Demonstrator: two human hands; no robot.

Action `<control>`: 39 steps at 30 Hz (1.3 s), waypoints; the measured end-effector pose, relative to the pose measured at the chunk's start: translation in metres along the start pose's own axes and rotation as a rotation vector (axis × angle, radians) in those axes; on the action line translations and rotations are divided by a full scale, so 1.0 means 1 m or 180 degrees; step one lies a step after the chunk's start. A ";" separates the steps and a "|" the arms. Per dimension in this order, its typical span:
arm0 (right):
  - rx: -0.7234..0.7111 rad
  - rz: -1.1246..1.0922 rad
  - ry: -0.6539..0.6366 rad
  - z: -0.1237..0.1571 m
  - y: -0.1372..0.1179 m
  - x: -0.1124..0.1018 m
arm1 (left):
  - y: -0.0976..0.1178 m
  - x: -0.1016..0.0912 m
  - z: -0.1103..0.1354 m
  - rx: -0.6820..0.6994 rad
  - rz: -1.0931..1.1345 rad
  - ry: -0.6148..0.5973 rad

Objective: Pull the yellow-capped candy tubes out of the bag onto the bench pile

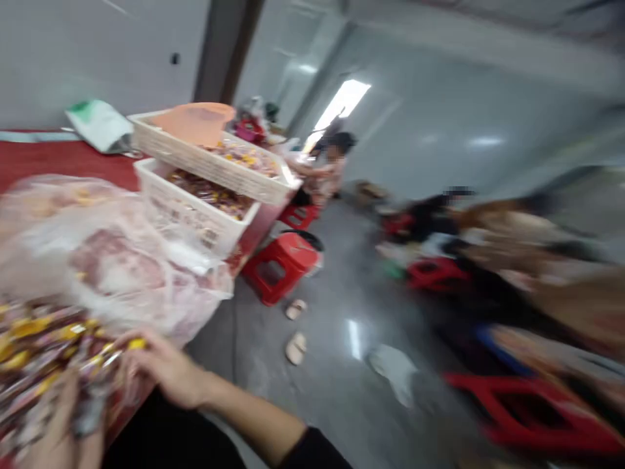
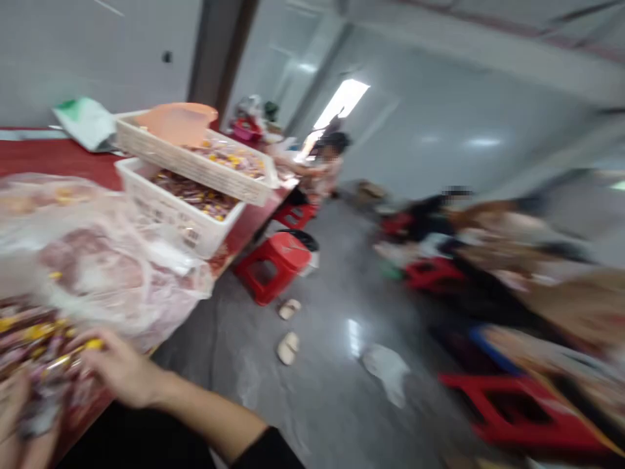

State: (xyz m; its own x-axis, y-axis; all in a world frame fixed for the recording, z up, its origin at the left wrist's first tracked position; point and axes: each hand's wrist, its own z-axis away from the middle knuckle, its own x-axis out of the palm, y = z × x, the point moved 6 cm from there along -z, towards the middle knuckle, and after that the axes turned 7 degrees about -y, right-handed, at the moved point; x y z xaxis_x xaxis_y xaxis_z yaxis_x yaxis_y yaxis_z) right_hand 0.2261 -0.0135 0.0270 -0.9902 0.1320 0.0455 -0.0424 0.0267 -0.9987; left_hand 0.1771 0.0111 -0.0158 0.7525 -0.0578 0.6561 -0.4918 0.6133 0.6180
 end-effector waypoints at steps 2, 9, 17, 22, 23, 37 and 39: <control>0.0029 -0.0233 0.0042 0.011 -0.011 -0.007 | 0.031 -0.038 0.011 0.0216 0.0128 0.0453; -0.0547 -0.0398 0.0187 0.005 -0.005 -0.004 | 0.061 -0.088 0.043 0.0275 0.0837 0.1199; -0.0755 -0.0482 0.0155 0.006 -0.006 0.014 | 0.069 -0.090 0.046 0.0567 0.0697 0.1129; -0.0728 -0.0413 0.0009 0.005 -0.004 0.018 | 0.067 -0.093 0.044 0.0558 0.0645 0.1052; -0.0775 -0.0335 0.0100 0.007 -0.003 0.018 | 0.067 -0.094 0.044 0.0577 0.0604 0.1042; -0.1188 0.0797 -0.0714 0.029 -0.001 0.010 | 0.065 -0.092 0.046 0.0493 0.0311 0.0727; -0.1257 0.0907 -0.0826 0.029 -0.003 0.012 | 0.062 -0.091 0.046 0.0496 0.0286 0.0692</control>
State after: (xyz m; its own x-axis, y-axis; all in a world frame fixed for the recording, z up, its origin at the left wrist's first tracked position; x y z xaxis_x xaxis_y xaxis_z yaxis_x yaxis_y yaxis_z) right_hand 0.2107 -0.0406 0.0296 -0.9576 -0.0589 -0.2819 0.2357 0.4020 -0.8848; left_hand 0.0578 0.0186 -0.0173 0.7708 0.1720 0.6135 -0.6096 0.4788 0.6317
